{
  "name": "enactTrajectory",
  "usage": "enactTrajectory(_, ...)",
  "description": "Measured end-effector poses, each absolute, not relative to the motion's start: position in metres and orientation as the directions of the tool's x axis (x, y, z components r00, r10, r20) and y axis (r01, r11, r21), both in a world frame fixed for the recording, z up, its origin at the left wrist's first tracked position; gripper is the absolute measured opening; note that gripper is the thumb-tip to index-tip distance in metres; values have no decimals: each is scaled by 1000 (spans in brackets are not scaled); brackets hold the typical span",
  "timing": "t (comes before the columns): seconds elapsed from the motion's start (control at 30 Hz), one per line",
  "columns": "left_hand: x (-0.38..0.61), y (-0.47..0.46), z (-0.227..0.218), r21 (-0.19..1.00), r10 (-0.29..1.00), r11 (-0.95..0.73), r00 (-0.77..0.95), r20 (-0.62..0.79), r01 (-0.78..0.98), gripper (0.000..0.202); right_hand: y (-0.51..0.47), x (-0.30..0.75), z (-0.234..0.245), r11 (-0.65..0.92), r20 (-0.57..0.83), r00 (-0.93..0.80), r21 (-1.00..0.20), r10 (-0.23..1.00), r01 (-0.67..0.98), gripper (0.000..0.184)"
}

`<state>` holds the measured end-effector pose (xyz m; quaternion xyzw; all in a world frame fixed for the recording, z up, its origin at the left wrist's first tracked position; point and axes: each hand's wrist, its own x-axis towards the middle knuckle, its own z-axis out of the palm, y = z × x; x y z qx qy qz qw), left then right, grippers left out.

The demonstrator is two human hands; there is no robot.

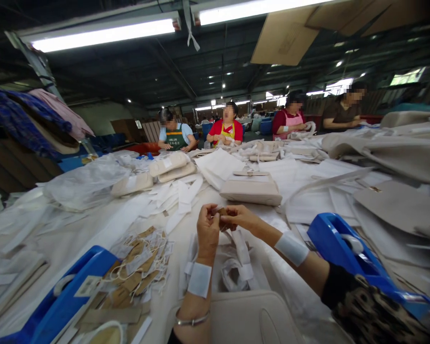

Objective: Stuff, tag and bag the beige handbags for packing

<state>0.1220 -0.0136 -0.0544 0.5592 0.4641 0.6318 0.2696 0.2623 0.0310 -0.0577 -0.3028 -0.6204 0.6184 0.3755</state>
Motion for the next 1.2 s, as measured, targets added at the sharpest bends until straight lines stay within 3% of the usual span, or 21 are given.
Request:
enactTrajectory(0.1,117,-18,-53,808,803,-178,-392,449,562,37,31,263,-61,67,101,-457,-994,884,-91,38)
enactTrajectory(0.17,116,-20,-55,703,883,34,-351,312,710,40,30,265,-63,71,107,-406,-992,908,-103,35)
enactTrajectory(0.23,115,-20,-58,636,957,95,-247,155,766,33,27,266,-66,73,111,-367,-991,924,-116,33)
enactTrajectory(0.37,113,-14,-66,698,993,10,-90,79,716,26,20,266,-69,86,133,-307,-983,942,-160,31)
enactTrajectory(0.57,108,-8,-73,829,993,-116,57,101,547,23,8,266,-58,136,180,-230,-971,956,-196,28)
enactTrajectory(0.87,109,-8,-74,920,963,-208,236,133,333,36,5,269,-54,191,209,-65,-958,976,-215,30)
enactTrajectory(1.07,108,-12,-79,854,989,-130,123,77,504,13,3,281,-67,193,188,45,-967,981,-166,33)
enactTrajectory(1.2,107,-6,-84,872,994,-105,63,86,477,14,8,302,-85,76,74,43,-996,996,-52,30)
